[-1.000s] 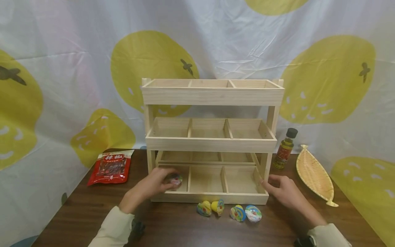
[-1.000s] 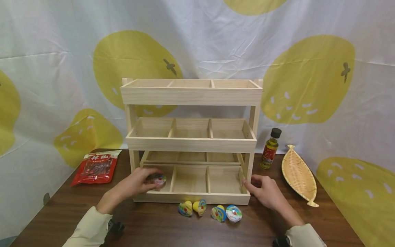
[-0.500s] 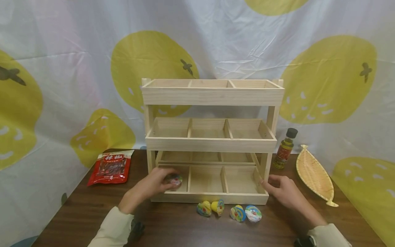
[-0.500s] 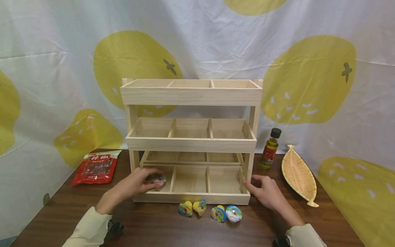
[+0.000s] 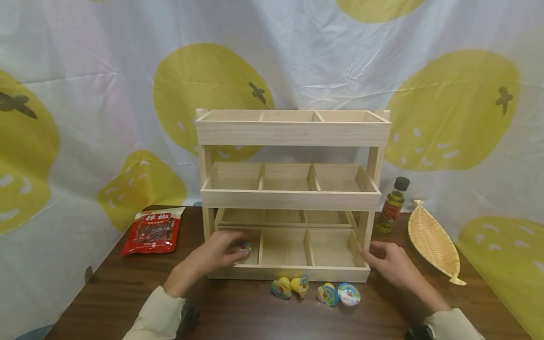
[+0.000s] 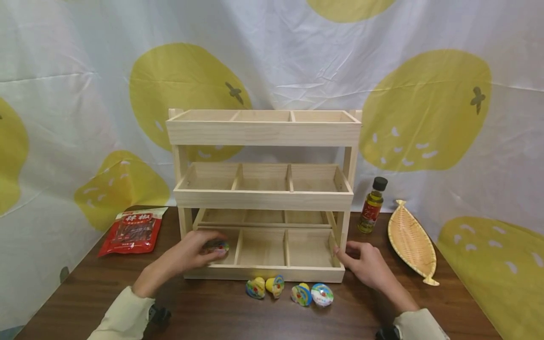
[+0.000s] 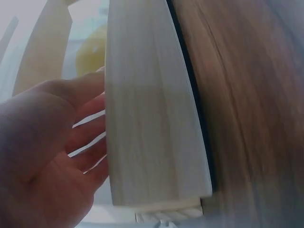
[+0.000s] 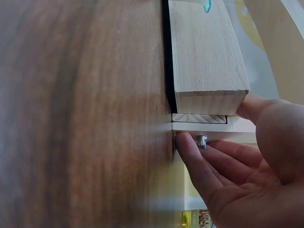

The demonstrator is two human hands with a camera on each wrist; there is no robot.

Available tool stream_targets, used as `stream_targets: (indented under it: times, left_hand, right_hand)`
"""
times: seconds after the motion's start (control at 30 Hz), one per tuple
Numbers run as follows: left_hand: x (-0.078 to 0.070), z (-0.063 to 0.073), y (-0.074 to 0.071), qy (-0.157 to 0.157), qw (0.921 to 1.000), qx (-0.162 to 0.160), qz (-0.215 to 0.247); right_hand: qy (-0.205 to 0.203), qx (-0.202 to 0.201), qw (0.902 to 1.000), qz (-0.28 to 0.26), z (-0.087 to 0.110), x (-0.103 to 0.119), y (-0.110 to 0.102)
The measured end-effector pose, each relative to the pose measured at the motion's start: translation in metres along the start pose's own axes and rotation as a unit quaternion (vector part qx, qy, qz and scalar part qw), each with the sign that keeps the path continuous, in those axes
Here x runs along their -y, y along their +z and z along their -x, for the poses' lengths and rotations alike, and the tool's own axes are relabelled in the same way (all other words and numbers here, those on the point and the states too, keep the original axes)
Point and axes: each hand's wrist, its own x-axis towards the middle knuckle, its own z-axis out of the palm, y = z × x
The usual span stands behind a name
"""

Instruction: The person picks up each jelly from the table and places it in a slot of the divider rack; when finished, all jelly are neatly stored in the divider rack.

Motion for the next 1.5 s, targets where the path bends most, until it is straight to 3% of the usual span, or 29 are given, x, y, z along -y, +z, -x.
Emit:
stream_targets:
  times: [0.43, 0.73, 0.93, 1.07, 1.23, 1.5]
  left_hand:
    - [-0.047, -0.011, 0.018, 0.087, 0.9945, -0.047, -0.036]
    - [-0.076, -0.013, 0.034, 0.134, 0.9910, -0.004, -0.011]
    - [-0.084, -0.014, 0.043, 0.140, 0.9872, 0.051, -0.056]
    - [-0.087, -0.012, 0.047, 0.141, 0.9847, 0.054, -0.086]
    - [-0.088, -0.011, 0.050, 0.140, 0.9865, 0.044, -0.072]
    - [-0.088, -0.012, 0.050, 0.140, 0.9882, 0.056, -0.025]
  right_hand:
    - [-0.001, -0.003, 1.0000, -0.001, 0.000, -0.001, 0.001]
    - [-0.003, -0.005, 1.0000, -0.002, 0.000, -0.001, 0.001]
    - [-0.002, -0.005, 1.0000, -0.002, 0.000, -0.001, 0.000]
    - [0.001, -0.004, 1.0000, 0.000, 0.000, 0.000, 0.000]
    - [0.001, -0.005, 1.0000, 0.001, 0.000, -0.001, 0.001]
    - [0.004, -0.002, 1.0000, 0.000, 0.000, 0.000, 0.001]
